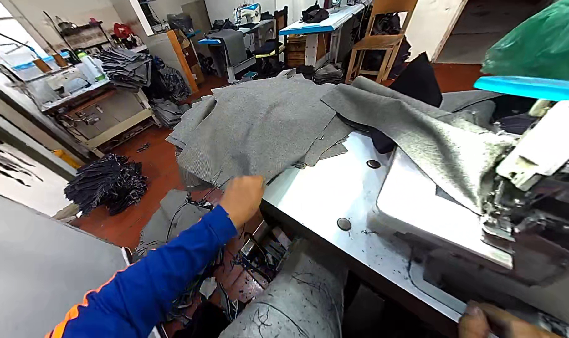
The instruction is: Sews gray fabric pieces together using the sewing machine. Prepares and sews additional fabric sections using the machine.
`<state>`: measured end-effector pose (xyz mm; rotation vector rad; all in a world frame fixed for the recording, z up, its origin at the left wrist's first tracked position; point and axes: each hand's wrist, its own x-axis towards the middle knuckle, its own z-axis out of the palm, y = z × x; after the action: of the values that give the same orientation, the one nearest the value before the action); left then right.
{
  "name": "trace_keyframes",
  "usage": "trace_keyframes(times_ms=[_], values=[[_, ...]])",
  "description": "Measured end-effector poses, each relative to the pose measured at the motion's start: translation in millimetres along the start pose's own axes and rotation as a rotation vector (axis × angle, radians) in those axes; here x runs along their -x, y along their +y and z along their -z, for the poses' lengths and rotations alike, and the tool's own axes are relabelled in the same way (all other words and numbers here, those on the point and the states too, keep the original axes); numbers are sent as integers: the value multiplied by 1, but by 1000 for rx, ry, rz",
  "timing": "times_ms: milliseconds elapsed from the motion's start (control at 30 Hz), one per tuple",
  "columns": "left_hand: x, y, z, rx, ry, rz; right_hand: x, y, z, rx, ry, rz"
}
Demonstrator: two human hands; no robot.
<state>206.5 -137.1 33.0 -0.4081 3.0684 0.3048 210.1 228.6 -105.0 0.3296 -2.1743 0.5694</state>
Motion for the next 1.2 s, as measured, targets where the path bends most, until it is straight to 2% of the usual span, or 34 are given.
trace_keyframes(times_ms=[100, 200, 267, 333, 433, 533, 567, 633, 667, 767, 833, 900, 1000, 1100, 1133, 1200], values=[[9, 49, 33, 358, 122, -288, -9, -33, 13, -630, -157, -139], [20, 122, 20, 666, 184, -657, -21, -97, 6, -1114, -325, -411], [17, 151, -3, 666, 79, -899, -29, -129, 1, -1155, -364, -712], [7, 159, -31, 605, 115, -1062, -35, -141, -6, -1057, -358, -913], [1, 143, -44, 486, 154, -1126, -24, -136, -12, -978, -421, -916], [0, 116, -47, 316, 222, -1061, -10, -108, 1, -1191, -584, -682], [-1, 110, -49, 272, 252, -1027, -12, -91, 12, -1189, -617, -588], [-6, 107, -53, 235, 338, -996, -21, -44, 46, -915, -548, -463], [-8, 110, -53, 220, 385, -993, -23, -14, 69, -698, -503, -471], [-15, 133, -49, 211, 533, -975, -24, 81, 145, 56, -345, -558], [-24, 151, -48, 217, 550, -948, -24, 134, 182, 329, -384, -652], [-34, 163, -49, 256, 523, -933, -21, 162, 196, 424, -487, -756], [-43, 168, -53, 281, 523, -944, -35, 159, 196, 478, -684, -826], [-43, 166, -54, 278, 497, -945, -49, 165, 197, 531, -905, -777], [-43, 166, -53, 275, 482, -946, -52, 170, 199, 533, -910, -719], [-44, 165, -47, 271, 426, -963, -58, 175, 203, 550, -775, -585]])
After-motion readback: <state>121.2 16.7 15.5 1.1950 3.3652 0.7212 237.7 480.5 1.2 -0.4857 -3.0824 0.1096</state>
